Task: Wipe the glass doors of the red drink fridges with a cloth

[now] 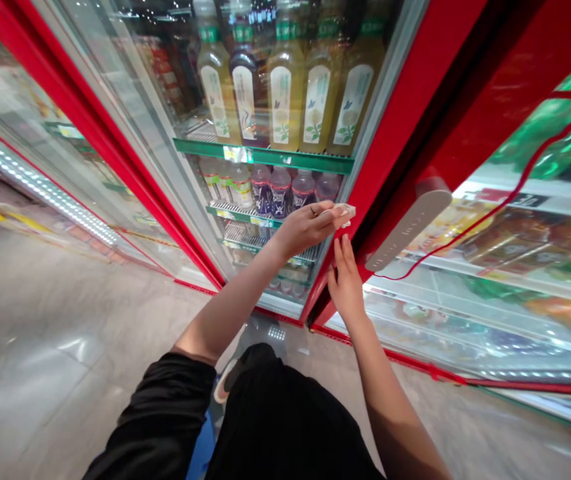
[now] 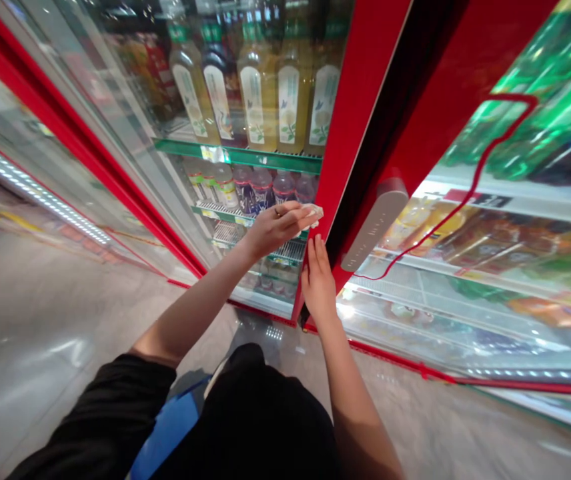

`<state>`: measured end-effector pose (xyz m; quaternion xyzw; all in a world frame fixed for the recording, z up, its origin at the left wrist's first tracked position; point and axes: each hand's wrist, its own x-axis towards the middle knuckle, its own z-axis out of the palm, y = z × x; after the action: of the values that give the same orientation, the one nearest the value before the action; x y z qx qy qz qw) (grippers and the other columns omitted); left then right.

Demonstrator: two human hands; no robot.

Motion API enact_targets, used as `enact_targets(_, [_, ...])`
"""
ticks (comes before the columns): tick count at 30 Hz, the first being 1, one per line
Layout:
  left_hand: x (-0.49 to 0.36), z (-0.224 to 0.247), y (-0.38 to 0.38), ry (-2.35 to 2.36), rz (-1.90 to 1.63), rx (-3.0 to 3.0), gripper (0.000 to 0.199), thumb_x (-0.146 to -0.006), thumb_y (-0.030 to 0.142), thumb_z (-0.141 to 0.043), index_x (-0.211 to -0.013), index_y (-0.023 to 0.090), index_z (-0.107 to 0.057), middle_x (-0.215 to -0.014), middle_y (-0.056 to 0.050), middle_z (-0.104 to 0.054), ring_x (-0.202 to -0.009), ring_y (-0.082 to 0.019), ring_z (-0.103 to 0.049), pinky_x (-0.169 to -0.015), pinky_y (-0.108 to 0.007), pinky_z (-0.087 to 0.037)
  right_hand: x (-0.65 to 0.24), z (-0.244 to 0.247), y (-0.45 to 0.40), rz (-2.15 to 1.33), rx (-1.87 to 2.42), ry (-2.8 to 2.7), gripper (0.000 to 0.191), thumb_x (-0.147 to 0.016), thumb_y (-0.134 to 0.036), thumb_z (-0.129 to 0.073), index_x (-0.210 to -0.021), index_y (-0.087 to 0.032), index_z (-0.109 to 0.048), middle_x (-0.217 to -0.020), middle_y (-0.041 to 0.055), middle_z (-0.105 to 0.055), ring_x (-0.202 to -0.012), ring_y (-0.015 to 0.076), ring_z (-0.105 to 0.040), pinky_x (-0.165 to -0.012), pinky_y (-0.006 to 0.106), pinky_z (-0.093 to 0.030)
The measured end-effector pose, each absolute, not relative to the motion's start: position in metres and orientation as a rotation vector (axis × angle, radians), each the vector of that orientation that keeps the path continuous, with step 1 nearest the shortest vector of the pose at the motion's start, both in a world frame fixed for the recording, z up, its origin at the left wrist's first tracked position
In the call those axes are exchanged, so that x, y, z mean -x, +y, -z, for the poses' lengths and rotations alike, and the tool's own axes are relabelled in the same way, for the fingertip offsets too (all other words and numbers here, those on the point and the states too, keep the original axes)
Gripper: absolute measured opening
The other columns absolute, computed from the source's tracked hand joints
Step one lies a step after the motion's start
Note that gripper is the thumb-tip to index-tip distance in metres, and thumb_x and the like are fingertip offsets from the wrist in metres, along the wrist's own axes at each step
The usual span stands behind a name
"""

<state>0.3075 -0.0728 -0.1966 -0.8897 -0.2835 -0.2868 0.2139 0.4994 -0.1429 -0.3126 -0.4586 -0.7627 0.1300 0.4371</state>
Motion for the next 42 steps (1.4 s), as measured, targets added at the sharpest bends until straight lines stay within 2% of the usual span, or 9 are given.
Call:
enact_targets(4, [-0.314,0.175,-0.070,-0.845,0.594,2.644,0.039,-0.116,0.022,-0.042,-0.150,0.027,-0.062,-0.146,-0.004,-0.071,-0.142,-0.016,-0.065,-0.125,-0.036,-0.052,-0.499,0.317,-0.140,-0.305,1.143,-1.895,0.089,-0.098,-0.008,-0.046,-0.176,-0.040,-0.014,-0.186,-0.0012,-0.015,-0.171,0.0258,-0.020,-0.137,0.057,-0.030])
enact_targets(7, [-0.318,0.163,-0.066,-0.896,0.577,2.682,0.038,-0.116,0.025,-0.045,-0.150,0.027,-0.061,-0.147,-0.004,-0.069,-0.141,-0.017,-0.066,-0.124,-0.038,-0.052,-0.497,0.319,-0.141,-0.286,1.145,-1.890,0.088,-0.099,-0.008,-0.045,-0.176,-0.039,-0.014,-0.186,-0.0005,-0.015,-0.171,0.0260,-0.020,-0.137,0.058,-0.031])
enact_targets(12, [-0.318,0.171,-0.072,-0.925,0.672,2.587,0.043,-0.117,0.019,-0.035,-0.150,0.028,-0.061,-0.147,-0.002,-0.071,-0.145,-0.015,-0.063,-0.126,-0.040,-0.052,-0.495,0.318,-0.143,-0.248,1.132,-1.890,0.087,-0.101,-0.008,-0.042,-0.176,-0.038,-0.013,-0.186,0.0010,-0.017,-0.171,0.0245,-0.019,-0.138,0.057,-0.028])
enact_targets(19, [-0.326,0.178,-0.067,-0.716,0.648,2.538,0.043,-0.113,0.013,-0.042,-0.148,0.025,-0.064,-0.142,-0.004,-0.075,-0.138,-0.016,-0.069,-0.123,-0.034,-0.056,-0.492,0.320,-0.141,-0.281,1.157,-1.890,0.090,-0.100,-0.005,-0.043,-0.176,-0.038,-0.008,-0.185,0.0006,-0.018,-0.171,0.0236,-0.019,-0.139,0.053,-0.028])
enact_targets(25, [-0.322,0.189,-0.066,-0.840,0.982,2.274,0.051,-0.110,0.010,-0.047,-0.157,0.028,-0.056,-0.147,-0.004,-0.072,-0.140,-0.022,-0.067,-0.120,-0.041,-0.060,-0.488,0.324,-0.140,-0.260,1.144,-1.890,0.093,-0.099,-0.002,-0.041,-0.176,-0.039,-0.006,-0.186,0.0010,-0.017,-0.171,0.0232,-0.016,-0.138,0.053,-0.028])
enact_targets(30, [-0.327,0.206,-0.072,-0.766,0.718,2.279,0.054,-0.110,0.009,-0.048,-0.162,0.020,-0.049,-0.150,-0.006,-0.071,-0.143,-0.016,-0.064,-0.127,-0.032,-0.052,-0.483,0.333,-0.136,-0.191,1.171,-1.885,0.095,-0.098,0.000,-0.042,-0.176,-0.036,-0.003,-0.185,0.0029,-0.022,-0.171,0.0235,-0.017,-0.137,0.053,-0.033])
enact_targets(33, [-0.336,0.197,-0.069,-0.736,0.617,2.294,0.060,-0.107,0.006,-0.050,-0.165,0.020,-0.047,-0.158,-0.007,-0.066,-0.148,-0.017,-0.060,-0.127,-0.032,-0.051,-0.480,0.338,-0.134,-0.160,1.161,-1.871,0.094,-0.099,-0.001,-0.042,-0.176,-0.036,-0.004,-0.184,0.0020,-0.024,-0.171,0.0239,-0.017,-0.137,0.054,-0.035])
enact_targets(37, [-0.331,0.189,-0.062,-0.835,0.758,2.190,0.061,-0.106,0.006,-0.054,-0.164,0.025,-0.050,-0.157,-0.006,-0.067,-0.144,-0.021,-0.064,-0.123,-0.037,-0.057,-0.482,0.340,-0.133,-0.153,1.146,-1.869,0.094,-0.098,0.000,-0.042,-0.176,-0.038,-0.004,-0.185,0.0004,-0.020,-0.171,0.0239,-0.016,-0.137,0.054,-0.033])
enact_targets(42, [-0.312,0.222,-0.061,-0.841,1.020,2.113,0.057,-0.109,0.012,-0.056,-0.163,0.027,-0.050,-0.147,-0.006,-0.074,-0.136,-0.018,-0.070,-0.122,-0.034,-0.056,-0.484,0.340,-0.133,-0.142,1.145,-1.880,0.099,-0.096,0.002,-0.044,-0.176,-0.040,-0.003,-0.185,-0.0011,-0.018,-0.171,0.0233,-0.016,-0.137,0.053,-0.034])
